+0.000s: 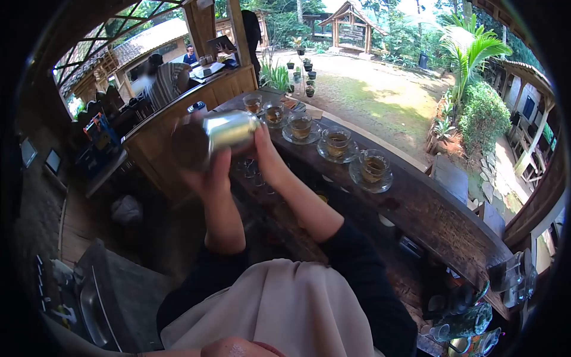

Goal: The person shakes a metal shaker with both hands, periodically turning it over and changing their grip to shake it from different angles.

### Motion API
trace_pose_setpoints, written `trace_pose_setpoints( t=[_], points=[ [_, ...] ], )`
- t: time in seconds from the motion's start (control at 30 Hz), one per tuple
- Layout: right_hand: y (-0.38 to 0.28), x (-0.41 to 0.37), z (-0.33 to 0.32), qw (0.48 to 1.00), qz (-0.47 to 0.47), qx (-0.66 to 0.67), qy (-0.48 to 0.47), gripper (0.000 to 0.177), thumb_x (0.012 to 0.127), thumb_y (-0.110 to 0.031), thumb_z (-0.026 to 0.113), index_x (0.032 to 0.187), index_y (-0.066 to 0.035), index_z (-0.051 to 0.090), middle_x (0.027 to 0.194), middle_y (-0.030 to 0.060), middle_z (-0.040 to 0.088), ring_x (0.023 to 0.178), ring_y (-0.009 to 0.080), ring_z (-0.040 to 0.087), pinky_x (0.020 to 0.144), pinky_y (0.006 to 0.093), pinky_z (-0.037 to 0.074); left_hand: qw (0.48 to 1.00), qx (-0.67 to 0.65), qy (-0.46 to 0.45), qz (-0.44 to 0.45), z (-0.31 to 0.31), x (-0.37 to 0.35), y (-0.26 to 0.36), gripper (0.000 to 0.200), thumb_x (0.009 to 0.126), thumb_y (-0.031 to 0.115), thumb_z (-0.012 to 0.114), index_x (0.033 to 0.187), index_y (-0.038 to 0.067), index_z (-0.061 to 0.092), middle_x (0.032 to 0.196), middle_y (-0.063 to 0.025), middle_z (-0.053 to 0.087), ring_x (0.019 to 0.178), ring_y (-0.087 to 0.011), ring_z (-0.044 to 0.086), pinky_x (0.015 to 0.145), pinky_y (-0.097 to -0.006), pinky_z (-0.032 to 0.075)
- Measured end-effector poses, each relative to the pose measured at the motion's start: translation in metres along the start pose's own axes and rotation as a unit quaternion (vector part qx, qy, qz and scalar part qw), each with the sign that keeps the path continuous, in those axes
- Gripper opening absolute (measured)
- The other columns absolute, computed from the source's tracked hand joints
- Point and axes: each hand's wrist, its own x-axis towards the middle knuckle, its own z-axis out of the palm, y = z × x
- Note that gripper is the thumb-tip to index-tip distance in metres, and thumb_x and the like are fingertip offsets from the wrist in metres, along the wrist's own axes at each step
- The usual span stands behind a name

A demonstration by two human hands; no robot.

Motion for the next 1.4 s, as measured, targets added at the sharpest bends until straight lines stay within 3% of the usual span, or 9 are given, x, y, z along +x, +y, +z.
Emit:
trace_pose_setpoints(
  t=[0.27,0.53,0.6,0.7,0.8,0.93,1.0,1.13,1.4],
  points=[
    [-0.026,-0.012,0.037,0.87,-0.374,-0.294,-0.128,0.107,0.065,-0.077,0.054,0.134,0.001,0.031,0.13,0.0254,0.03,0.12,0.0394,0.032,0.1,0.0498,0.026,0.893,-0.222,0.1,0.377,-0.033,-0.009,0.072,0.055,0.082,0.022,0.06,0.127,-0.001,0.038,0.122,-0.0161,0.049,0.116,-0.0261,0.047,0.1,-0.0384,0.035],
    [0.003,-0.014,-0.009,0.956,-0.155,-0.229,0.094,0.065,0.086,-0.047,0.047,0.126,0.003,0.039,0.118,0.0151,0.04,0.109,0.0241,0.043,0.096,0.0356,0.032,0.989,0.045,0.115,-0.086,-0.009,-0.018,-0.026,0.064,0.089,0.048,0.046,0.128,-0.002,0.034,0.115,-0.0208,0.053,0.111,-0.0284,0.05,0.1,-0.0369,0.036],
    [-0.019,-0.025,0.009,0.915,-0.255,-0.313,0.029,0.081,0.081,-0.062,0.041,0.126,0.006,0.039,0.121,0.0191,0.038,0.115,0.0305,0.038,0.099,0.0415,0.028,0.891,0.382,-0.062,0.236,-0.041,-0.008,0.054,0.045,0.092,0.032,0.043,0.124,0.0,0.043,0.117,-0.0208,0.049,0.096,-0.0276,0.057,0.082,-0.0381,0.049],
    [-0.026,-0.03,0.024,0.912,-0.356,-0.204,-0.015,0.092,0.077,-0.073,0.037,0.127,0.004,0.039,0.126,0.0232,0.036,0.119,0.0325,0.035,0.1,0.0431,0.026,0.876,-0.271,0.178,0.357,0.003,-0.018,0.056,0.092,0.075,0.071,0.049,0.127,-0.003,0.032,0.102,-0.0143,0.053,0.088,-0.0304,0.059,0.088,-0.0438,0.044],
    [-0.007,-0.03,-0.028,0.923,-0.22,-0.279,0.145,0.078,0.085,-0.066,0.033,0.125,0.001,0.04,0.117,0.02,0.047,0.105,0.0288,0.049,0.09,0.0402,0.037,0.986,0.113,-0.087,0.081,-0.027,-0.05,0.007,0.086,0.069,0.055,0.07,0.123,-0.003,0.035,0.113,-0.018,0.051,0.101,-0.0286,0.055,0.084,-0.0371,0.045],
    [0.011,-0.049,-0.053,0.964,-0.081,-0.119,0.225,0.063,0.092,-0.051,0.031,0.13,-0.001,0.032,0.104,0.0167,0.056,0.078,0.0182,0.062,0.045,0.0213,0.049,0.99,-0.089,-0.023,-0.104,0.045,-0.037,-0.008,0.084,0.065,0.026,0.08,0.127,-0.002,0.03,0.121,-0.0171,0.046,0.111,-0.0261,0.05,0.092,-0.0373,0.042],
    [-0.012,-0.064,-0.029,0.943,-0.124,-0.252,0.177,0.068,0.089,-0.056,0.037,0.129,0.0,0.035,0.12,0.0207,0.046,0.103,0.0244,0.053,0.079,0.0338,0.046,0.98,0.009,-0.081,-0.18,0.011,-0.07,-0.001,0.084,0.065,0.039,0.077,0.124,-0.002,0.032,0.119,-0.0143,0.044,0.109,-0.0295,0.049,0.09,-0.0392,0.043],
    [-0.046,-0.069,-0.007,0.876,-0.414,-0.249,0.026,0.098,0.066,-0.073,0.058,0.13,-0.002,0.036,0.129,0.0273,0.036,0.122,0.0372,0.037,0.097,0.0449,0.037,0.898,-0.261,0.03,0.353,0.021,-0.039,0.068,0.085,0.068,0.037,0.076,0.134,0.008,0.031,0.117,-0.0181,0.051,0.108,-0.0319,0.052,0.088,-0.0516,0.044],
    [-0.032,-0.105,-0.057,0.969,-0.032,-0.102,0.221,0.074,0.089,-0.062,0.03,0.134,-0.004,0.028,0.13,0.0131,0.041,0.116,0.0223,0.047,0.089,0.0345,0.043,0.961,-0.207,-0.078,-0.168,0.086,-0.074,0.022,0.082,0.063,0.018,0.082,0.126,0.0,0.032,0.122,-0.0192,0.048,0.113,-0.0278,0.049,0.097,-0.0374,0.039]
  ],
)
